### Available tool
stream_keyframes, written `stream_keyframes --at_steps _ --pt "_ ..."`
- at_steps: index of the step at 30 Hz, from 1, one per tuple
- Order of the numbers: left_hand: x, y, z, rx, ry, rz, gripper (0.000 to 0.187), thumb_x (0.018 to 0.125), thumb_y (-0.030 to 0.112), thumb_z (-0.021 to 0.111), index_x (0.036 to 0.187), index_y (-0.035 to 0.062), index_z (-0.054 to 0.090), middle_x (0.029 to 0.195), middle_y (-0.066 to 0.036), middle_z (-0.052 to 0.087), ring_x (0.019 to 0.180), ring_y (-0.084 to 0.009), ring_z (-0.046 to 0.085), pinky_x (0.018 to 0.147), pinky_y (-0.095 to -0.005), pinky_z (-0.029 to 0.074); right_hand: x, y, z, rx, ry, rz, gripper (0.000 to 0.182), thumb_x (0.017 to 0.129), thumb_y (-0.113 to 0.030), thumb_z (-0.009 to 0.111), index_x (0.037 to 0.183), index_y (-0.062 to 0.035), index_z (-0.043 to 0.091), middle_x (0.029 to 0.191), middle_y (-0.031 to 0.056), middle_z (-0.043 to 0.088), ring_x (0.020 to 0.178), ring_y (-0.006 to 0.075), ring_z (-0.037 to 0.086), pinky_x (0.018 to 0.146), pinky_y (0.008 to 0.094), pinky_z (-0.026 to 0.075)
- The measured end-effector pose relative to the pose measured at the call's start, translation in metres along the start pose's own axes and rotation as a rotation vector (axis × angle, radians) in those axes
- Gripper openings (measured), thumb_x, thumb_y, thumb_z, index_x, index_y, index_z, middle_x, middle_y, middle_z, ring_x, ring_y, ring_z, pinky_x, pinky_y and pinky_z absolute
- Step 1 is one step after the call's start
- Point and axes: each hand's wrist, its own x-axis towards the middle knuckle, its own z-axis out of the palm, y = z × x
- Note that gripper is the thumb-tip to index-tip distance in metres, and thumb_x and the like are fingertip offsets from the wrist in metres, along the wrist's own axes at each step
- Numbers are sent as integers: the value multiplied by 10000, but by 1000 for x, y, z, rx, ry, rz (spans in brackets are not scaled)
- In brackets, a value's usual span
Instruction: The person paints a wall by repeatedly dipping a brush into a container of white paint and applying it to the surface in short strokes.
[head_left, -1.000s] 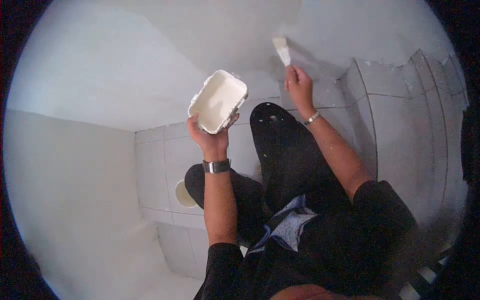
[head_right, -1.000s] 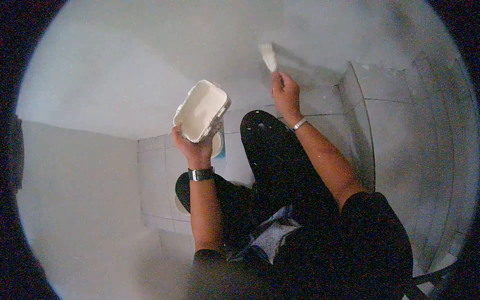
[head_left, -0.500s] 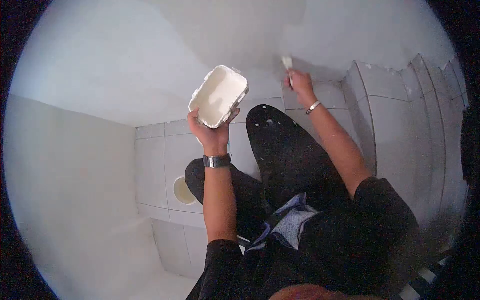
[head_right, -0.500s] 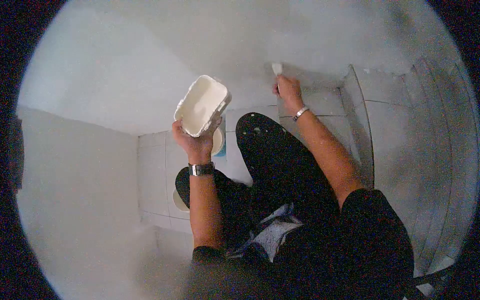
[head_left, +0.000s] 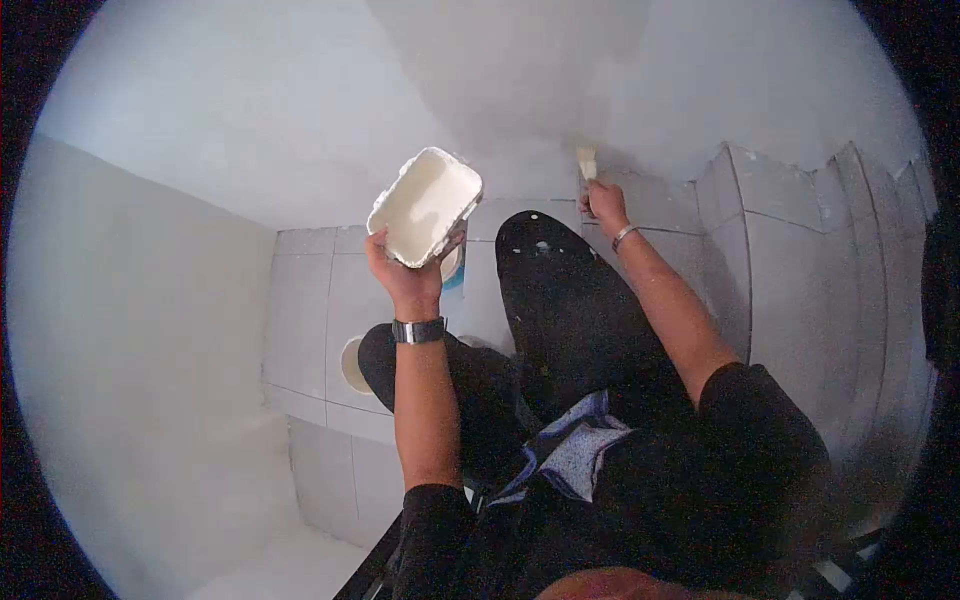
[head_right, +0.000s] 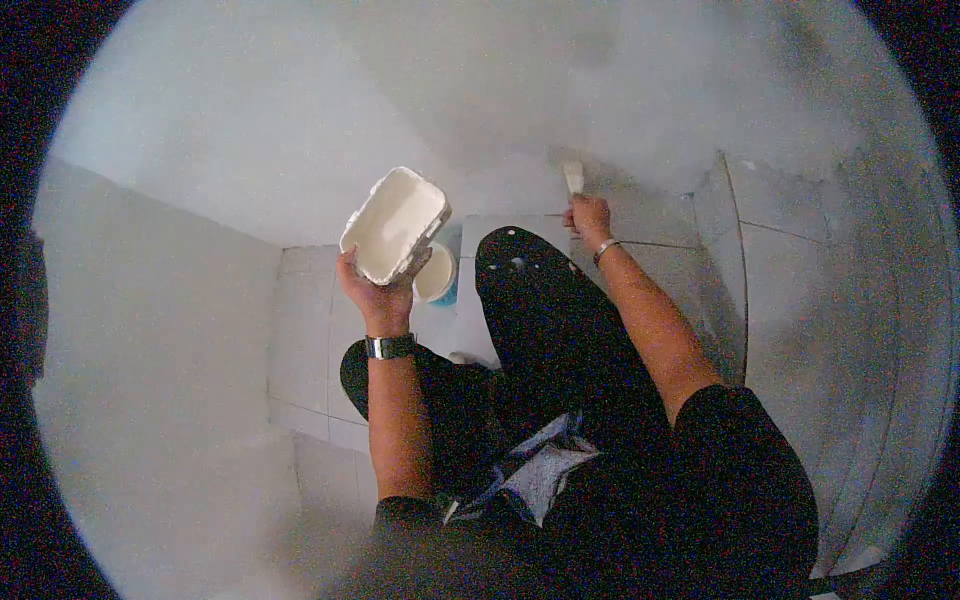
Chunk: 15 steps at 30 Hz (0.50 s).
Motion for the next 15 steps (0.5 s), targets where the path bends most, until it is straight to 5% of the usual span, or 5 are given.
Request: stream_keyframes --at_steps 2,10,11,15 --pt "-4 1 3 6 3 10 591 817 396 399 1326 96 408 1285 -137 495 1129 -377 526 760 -639 482 1 -5 -5 86 -4 147 263 904 -226 493 976 -13 630 670 59 637 537 137 606 462 262 449" --pt "-1 -3 4 0 -77 -23 645 815 444 382 1352 88 390 1336 -148 459 1185 -381 481 837 -591 461 -73 -180 -26 189 12 -452 336 915 -285 519 988 25 624 706 109 664 583 151 629 522 272 489" --pt "-2 -2 6 10 -59 -26 642 814 441 378 1349 87 395 1334 -147 461 1186 -381 481 838 -591 459 -79 -188 -25 209 29 -598 337 921 -284 519 997 28 621 705 111 664 588 150 631 532 264 494" --pt "-1 -2 3 -38 -32 -40 616 806 399 392 1335 83 395 1294 -150 488 1132 -376 527 769 -603 497 -57 -162 -18 177 20 -635 335 933 -283 508 1004 25 618 693 102 657 594 157 642 517 251 492"
